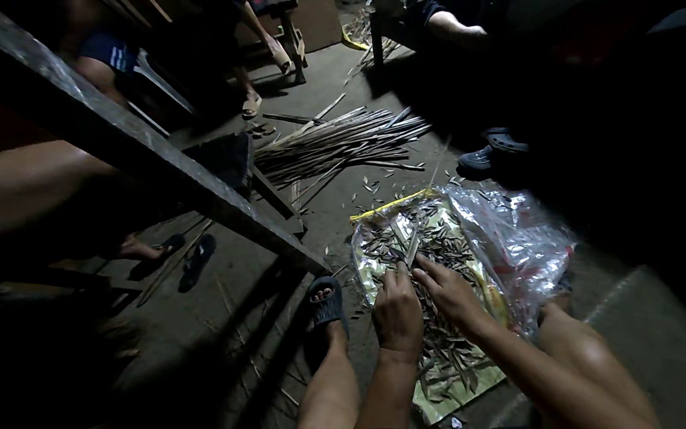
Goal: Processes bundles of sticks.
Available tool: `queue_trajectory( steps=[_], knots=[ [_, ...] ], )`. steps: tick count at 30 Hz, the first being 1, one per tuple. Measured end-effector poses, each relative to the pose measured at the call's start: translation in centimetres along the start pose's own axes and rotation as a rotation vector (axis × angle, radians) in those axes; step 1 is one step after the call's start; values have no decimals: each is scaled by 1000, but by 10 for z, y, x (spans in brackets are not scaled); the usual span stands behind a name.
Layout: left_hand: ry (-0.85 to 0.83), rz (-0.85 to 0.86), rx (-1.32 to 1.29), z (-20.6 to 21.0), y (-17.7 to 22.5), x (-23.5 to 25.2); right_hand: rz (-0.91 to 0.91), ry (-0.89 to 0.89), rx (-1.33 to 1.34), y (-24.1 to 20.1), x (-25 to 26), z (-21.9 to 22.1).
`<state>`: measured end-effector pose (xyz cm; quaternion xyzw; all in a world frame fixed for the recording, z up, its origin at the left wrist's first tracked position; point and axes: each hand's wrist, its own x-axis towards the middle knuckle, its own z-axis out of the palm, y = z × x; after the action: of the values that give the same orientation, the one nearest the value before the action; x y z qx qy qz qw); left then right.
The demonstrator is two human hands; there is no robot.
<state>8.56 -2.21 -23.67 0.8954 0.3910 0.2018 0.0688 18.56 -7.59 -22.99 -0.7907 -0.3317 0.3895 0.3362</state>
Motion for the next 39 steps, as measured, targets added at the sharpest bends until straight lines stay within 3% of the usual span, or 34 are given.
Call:
queue_trajectory(
  steps=[9,14,18,22,26,28,34,39],
  knots=[
    [-33,1,-19,-2,3,-4,29,46,-82,3,7,-4],
    [-124,-13,-92,-9,6,-8,73,76,23,13,23,-16],
    [-114,-12,-182,-13,-1,-15,93,225,148,29,42,-32],
    [-316,-229,-425,-25,-12,-3,114,248,422,28,45,-31],
    [-447,-466,-676,-26,-20,13,163,-38,809,8,27,-2],
    [-469,-519,-765,-26,-17,14,130,-107,788,0,18,2],
    [-631,-729,-1059,-28,-8,19,133,-11,787,4,19,-16],
    [-583,-749,-1184,-28,-11,24,73,-101,779,7,18,-20]
  ],
)
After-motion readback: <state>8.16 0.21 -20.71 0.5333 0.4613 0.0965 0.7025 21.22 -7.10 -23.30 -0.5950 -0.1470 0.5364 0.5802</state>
